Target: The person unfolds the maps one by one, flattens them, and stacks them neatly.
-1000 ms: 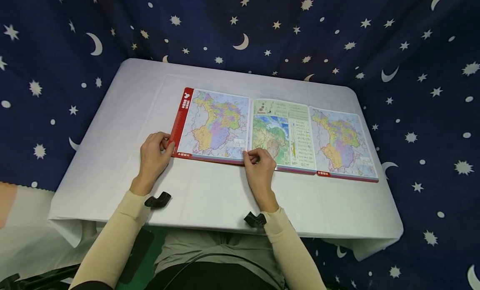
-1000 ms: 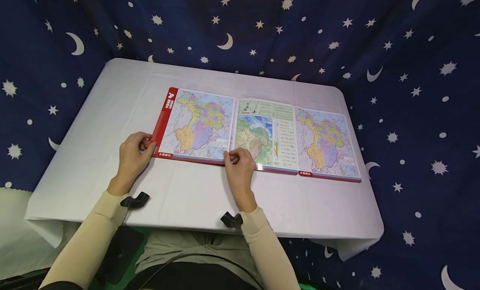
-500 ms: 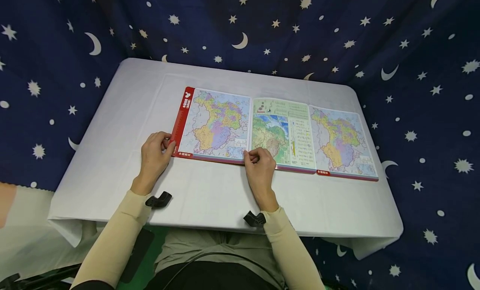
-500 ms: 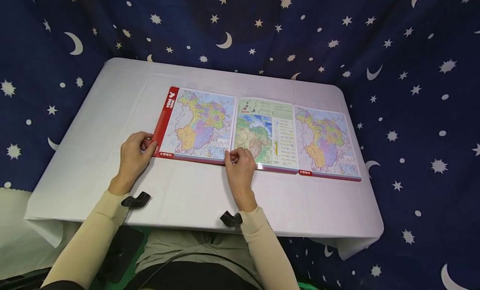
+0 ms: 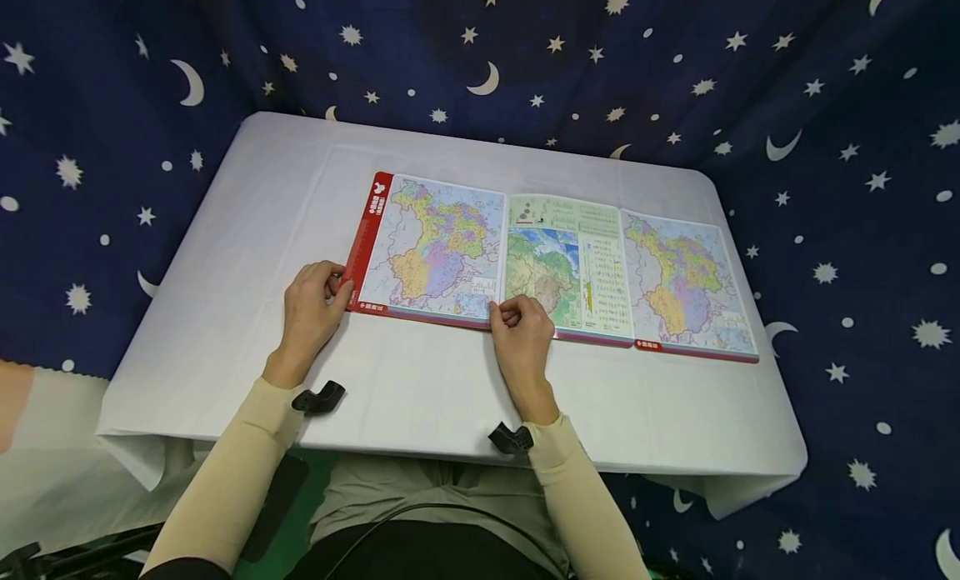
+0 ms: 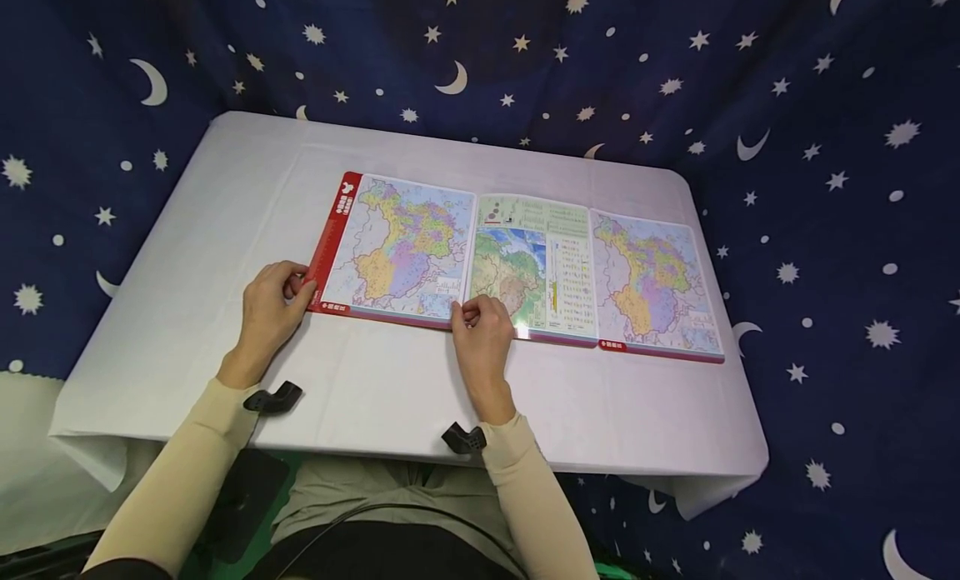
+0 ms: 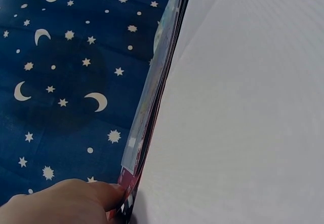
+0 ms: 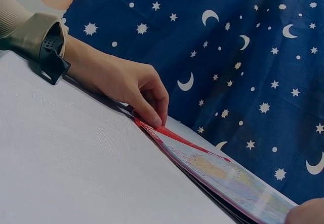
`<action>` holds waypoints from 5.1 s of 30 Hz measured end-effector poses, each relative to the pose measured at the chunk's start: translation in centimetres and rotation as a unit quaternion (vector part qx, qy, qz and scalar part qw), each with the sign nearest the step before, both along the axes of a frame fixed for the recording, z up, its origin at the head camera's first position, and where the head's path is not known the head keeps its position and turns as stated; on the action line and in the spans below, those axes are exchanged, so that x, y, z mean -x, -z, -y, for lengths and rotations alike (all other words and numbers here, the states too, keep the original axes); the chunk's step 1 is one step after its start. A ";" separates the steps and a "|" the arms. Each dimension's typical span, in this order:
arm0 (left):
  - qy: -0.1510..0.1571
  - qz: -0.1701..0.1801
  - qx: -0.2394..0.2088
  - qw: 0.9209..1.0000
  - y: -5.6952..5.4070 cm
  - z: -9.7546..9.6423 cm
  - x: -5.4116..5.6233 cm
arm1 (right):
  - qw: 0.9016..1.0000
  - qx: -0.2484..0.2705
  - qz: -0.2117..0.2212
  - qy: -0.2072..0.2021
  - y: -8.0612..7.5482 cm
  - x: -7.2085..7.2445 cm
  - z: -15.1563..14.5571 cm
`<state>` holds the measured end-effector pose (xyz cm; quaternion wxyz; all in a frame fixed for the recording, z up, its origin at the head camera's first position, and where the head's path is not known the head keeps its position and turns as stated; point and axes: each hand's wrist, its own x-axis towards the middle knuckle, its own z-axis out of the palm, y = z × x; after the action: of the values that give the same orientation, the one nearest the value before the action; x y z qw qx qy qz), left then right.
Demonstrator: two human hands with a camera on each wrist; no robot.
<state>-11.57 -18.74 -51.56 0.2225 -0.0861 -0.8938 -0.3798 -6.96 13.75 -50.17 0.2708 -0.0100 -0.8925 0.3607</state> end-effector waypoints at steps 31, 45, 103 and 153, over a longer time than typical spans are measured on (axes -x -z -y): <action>0.010 0.027 0.049 0.998 -0.1 -0.6 -0.4 | 0.996 0.064 0.050 -0.038 0.2 0.0 0.1; 0.008 0.031 0.050 0.998 0.1 -0.5 -0.4 | 0.991 0.120 0.029 -0.050 0.1 -0.5 0.6; 0.013 0.028 0.043 0.999 0.1 -0.5 -0.6 | 0.973 0.220 -0.062 0.016 -3.6 -1.1 -3.8; 0.015 0.024 0.048 0.998 -0.1 -0.5 -0.5 | 0.933 0.276 -0.127 0.193 -4.1 -2.0 -11.6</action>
<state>-11.06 -18.22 -51.48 0.1904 -0.1010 -0.9145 -0.3423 -4.96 25.35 -46.10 0.4328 -0.2111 -0.6965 0.5319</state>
